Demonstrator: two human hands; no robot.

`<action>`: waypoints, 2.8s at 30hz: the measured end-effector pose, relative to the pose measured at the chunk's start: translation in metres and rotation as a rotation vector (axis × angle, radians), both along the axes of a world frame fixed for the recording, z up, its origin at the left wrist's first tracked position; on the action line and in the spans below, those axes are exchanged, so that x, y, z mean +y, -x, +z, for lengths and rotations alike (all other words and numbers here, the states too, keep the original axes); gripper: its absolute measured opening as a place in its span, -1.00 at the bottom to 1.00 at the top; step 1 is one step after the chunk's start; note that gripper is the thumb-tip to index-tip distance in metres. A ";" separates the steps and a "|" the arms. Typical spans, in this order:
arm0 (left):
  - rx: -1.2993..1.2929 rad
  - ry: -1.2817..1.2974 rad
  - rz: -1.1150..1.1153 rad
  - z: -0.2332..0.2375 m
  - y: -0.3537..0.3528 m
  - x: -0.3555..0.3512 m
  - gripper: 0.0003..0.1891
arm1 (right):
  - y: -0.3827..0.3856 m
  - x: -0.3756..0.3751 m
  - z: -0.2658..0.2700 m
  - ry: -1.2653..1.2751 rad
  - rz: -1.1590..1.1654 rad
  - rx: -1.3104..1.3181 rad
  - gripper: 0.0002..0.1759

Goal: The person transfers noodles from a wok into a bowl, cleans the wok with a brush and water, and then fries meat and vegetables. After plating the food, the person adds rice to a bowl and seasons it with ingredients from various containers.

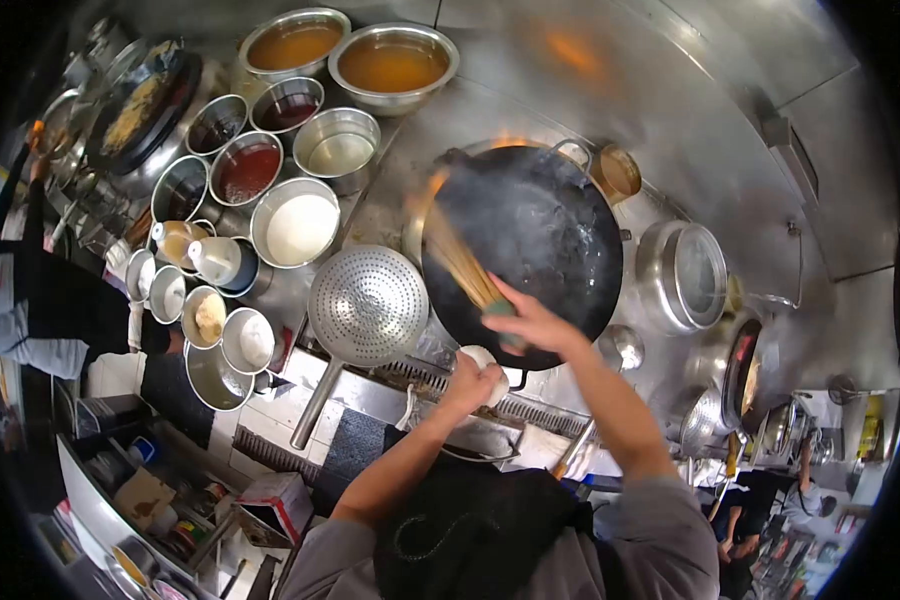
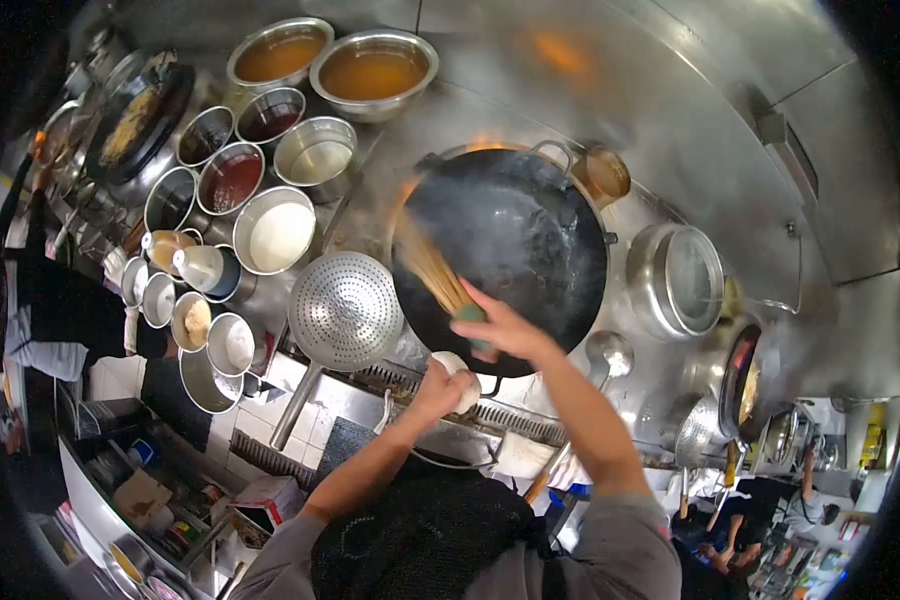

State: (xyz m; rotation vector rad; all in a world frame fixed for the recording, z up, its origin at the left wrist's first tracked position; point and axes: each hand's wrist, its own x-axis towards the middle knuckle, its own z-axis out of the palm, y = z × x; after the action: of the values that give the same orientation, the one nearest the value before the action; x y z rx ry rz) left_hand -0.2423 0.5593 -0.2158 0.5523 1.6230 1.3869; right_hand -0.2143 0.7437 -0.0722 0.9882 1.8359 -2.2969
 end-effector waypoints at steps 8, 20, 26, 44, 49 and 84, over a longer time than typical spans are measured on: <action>-0.232 -0.037 -0.002 0.029 0.013 -0.003 -0.61 | -0.061 0.006 0.027 -0.369 0.592 -0.287 -0.06; -0.048 0.066 0.013 0.049 0.001 -0.007 -0.37 | -0.001 0.041 0.001 -0.645 -0.406 -0.539 -0.18; -0.158 0.062 0.046 0.053 0.014 -0.036 -0.40 | -0.094 0.028 0.073 -0.086 0.591 -0.526 -0.04; 0.275 -0.200 0.169 -0.022 0.102 -0.176 -0.38 | -0.265 -0.187 -0.077 -0.808 -0.406 -0.771 -0.13; 0.823 0.314 0.495 -0.018 0.059 -0.193 -0.37 | -0.282 -0.165 -0.106 -0.833 0.014 -0.931 -0.08; 0.464 -0.096 3.163 0.121 -0.470 -0.934 -0.65 | -0.023 -0.744 0.030 -1.001 2.036 0.526 -0.37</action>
State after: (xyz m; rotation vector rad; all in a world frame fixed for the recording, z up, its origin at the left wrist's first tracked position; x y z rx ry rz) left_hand 0.2277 -0.3744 -0.0948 1.2639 -0.5652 -0.9409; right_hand -0.1908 -0.0002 -0.0425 -1.2803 2.0321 -0.2827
